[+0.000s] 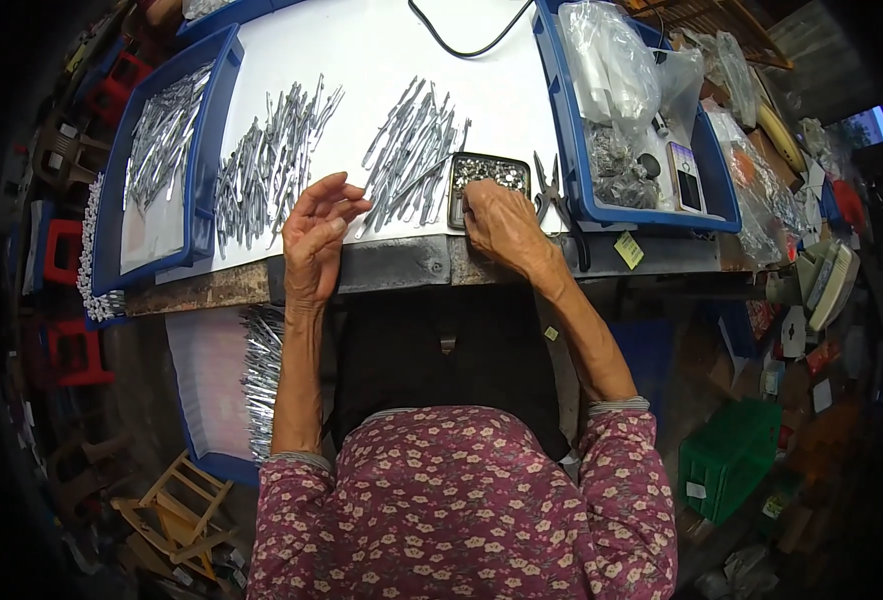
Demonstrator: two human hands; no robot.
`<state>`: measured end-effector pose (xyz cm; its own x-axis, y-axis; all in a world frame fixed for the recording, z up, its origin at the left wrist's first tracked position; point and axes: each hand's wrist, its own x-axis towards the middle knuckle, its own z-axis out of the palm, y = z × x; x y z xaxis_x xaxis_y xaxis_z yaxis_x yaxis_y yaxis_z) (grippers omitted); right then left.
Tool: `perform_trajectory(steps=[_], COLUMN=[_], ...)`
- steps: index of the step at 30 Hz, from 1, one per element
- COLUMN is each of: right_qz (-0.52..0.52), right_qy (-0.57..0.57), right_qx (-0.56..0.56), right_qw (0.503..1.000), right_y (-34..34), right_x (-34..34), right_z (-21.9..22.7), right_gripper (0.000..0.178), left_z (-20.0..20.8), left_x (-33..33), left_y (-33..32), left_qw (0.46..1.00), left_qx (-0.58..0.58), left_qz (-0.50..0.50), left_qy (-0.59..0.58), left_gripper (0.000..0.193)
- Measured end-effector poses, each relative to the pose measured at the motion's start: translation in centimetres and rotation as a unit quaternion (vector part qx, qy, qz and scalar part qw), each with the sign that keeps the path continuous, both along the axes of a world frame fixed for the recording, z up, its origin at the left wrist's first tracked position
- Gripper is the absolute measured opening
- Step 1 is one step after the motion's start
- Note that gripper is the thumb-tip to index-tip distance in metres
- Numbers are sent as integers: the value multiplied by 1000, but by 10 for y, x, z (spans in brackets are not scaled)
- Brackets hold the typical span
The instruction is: Assembling small metal pins into frames by hand on a workbench.
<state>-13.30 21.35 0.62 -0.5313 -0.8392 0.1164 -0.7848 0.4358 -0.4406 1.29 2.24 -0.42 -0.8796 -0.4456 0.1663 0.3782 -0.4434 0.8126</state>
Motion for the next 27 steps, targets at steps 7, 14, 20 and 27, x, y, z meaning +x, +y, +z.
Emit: perform_trajectory(steps=[7, 14, 20, 27], right_qz=[32, 30, 12, -36], right_qy=[32, 42, 51, -29], right_qx=[-34, -6, -68, -128], right_qw=[998, 999, 996, 991], right_y=[1, 3, 0, 1], right_x=[-3, -5, 4, 2], right_z=[-8, -6, 3, 8], right_gripper=[21, 21, 15, 11], left_z=[1, 14, 13, 4], left_x=[0, -15, -42, -70], left_y=[2, 17, 31, 41], left_qw=[1000, 991, 925, 761], left_qx=[-26, -110, -338, -600], left_qz=[-9, 23, 104, 204], left_qy=[3, -76, -138, -137], left_gripper=[43, 30, 22, 18])
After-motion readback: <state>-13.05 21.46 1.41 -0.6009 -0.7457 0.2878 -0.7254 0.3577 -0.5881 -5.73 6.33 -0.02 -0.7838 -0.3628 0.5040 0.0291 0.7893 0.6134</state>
